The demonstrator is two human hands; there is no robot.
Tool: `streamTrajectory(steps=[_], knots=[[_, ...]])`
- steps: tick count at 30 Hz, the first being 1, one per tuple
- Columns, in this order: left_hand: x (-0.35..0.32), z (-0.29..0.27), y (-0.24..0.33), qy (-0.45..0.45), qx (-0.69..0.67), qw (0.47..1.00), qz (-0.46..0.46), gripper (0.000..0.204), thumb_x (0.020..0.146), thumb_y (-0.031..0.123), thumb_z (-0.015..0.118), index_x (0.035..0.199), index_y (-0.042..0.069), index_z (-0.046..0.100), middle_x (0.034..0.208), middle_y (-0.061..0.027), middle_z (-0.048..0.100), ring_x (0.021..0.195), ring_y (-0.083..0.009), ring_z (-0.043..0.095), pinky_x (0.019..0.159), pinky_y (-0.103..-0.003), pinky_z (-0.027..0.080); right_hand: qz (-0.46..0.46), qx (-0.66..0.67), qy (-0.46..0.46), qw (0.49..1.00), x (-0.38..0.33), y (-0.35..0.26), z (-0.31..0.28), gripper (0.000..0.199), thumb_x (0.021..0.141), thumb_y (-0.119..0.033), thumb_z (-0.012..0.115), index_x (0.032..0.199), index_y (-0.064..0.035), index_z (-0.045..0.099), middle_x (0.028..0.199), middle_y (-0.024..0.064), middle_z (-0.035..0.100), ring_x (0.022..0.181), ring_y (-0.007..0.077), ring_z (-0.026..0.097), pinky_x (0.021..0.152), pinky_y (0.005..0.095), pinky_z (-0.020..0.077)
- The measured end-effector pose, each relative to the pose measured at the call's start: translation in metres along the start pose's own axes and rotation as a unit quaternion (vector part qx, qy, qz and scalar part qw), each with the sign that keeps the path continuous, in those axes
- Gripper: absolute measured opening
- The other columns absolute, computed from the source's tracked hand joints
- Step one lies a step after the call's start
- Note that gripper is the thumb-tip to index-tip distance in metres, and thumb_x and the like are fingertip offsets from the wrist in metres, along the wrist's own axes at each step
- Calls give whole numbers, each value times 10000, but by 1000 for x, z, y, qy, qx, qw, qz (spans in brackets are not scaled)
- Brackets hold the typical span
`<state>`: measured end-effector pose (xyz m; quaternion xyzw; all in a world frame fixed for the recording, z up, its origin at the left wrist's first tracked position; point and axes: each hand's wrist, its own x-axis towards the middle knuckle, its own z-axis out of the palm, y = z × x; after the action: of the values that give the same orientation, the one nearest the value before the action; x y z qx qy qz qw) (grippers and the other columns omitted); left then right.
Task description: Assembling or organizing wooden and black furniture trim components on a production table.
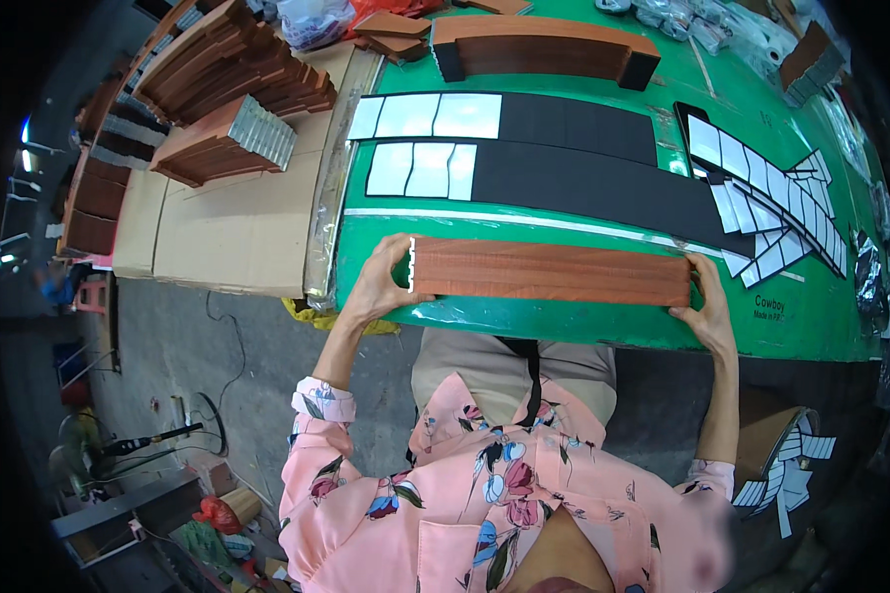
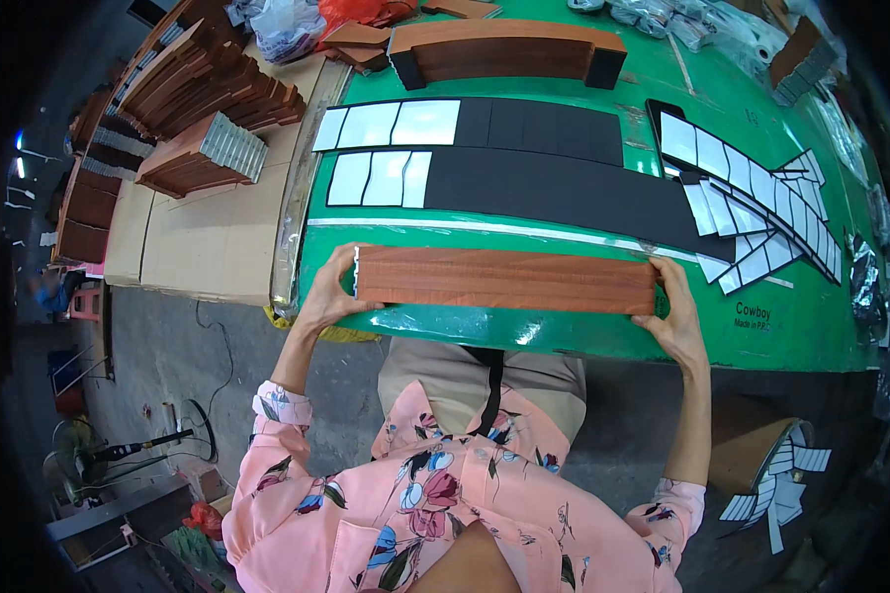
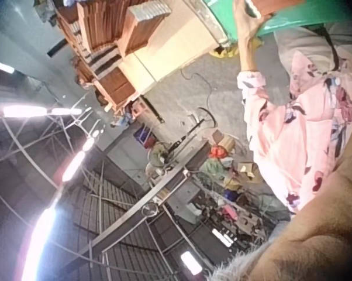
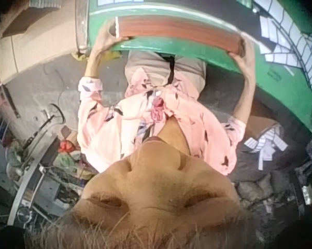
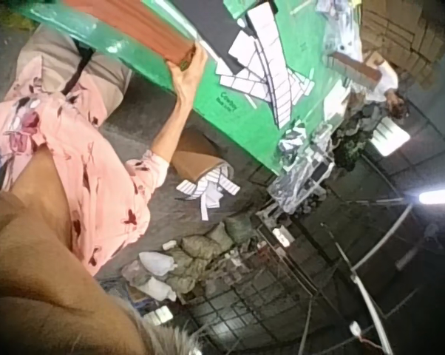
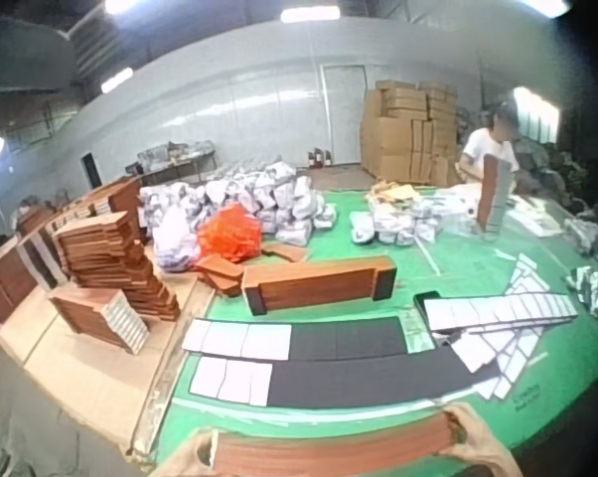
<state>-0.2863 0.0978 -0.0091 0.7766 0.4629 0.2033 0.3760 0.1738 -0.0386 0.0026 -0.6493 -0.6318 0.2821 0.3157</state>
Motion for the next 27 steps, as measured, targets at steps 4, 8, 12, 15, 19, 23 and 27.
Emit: streamTrajectory(steps=[4,8,12,15,19,23,27], knots=[[0,-11,9,-9,14,999,38,781,530,175,845,1231,46,528,1218,-138,536,1160,-295,466,992,-388,385,-18,25,31,999,-2,-10,-9,798,567,-7,760,1288,-20,419,1288,132,425,1178,279,458,1016,369,395],[-1,3,-9,20,23,999,-11,700,558,156,843,1190,56,559,1229,-98,536,1175,-258,466,991,-360,391,15,9,12,1000,7,7,7,812,562,-6,768,1290,-25,410,1286,127,423,1185,277,451,1026,371,382],[-2,4,-19,5,-1,1000,3,714,540,179,849,1175,29,558,1217,-102,537,1158,-256,482,989,-360,388,48,40,6,998,5,10,14,836,565,23,768,1307,-33,386,1296,119,415,1206,275,437,1035,367,372],[-4,1,-16,5,-40,999,-3,773,512,180,855,1198,9,543,1203,-118,532,1159,-251,480,991,-352,383,77,108,19,991,3,11,12,842,562,67,744,1326,-23,402,1308,106,433,1215,251,444,1044,371,372],[10,-22,-2,-14,-158,987,-29,777,536,167,833,1227,-10,524,1202,-129,550,1124,-245,504,985,-354,379,101,193,29,975,17,2,-12,898,532,25,758,1355,-6,397,1279,94,466,1215,231,454,1035,359,360],[55,-65,18,-10,-280,955,-94,724,685,327,780,1245,-40,503,1202,-101,559,1109,-181,521,966,-324,390,56,231,64,969,81,-24,-45,853,604,-267,765,1325,28,418,1204,100,519,1133,198,507,985,312,369],[155,-104,42,35,-337,935,-108,613,791,400,676,1197,-35,528,1113,-95,607,1013,-178,569,879,-323,455,60,249,95,962,182,-38,-69,641,781,-385,659,1238,30,488,1096,80,583,1003,142,559,886,299,428]])
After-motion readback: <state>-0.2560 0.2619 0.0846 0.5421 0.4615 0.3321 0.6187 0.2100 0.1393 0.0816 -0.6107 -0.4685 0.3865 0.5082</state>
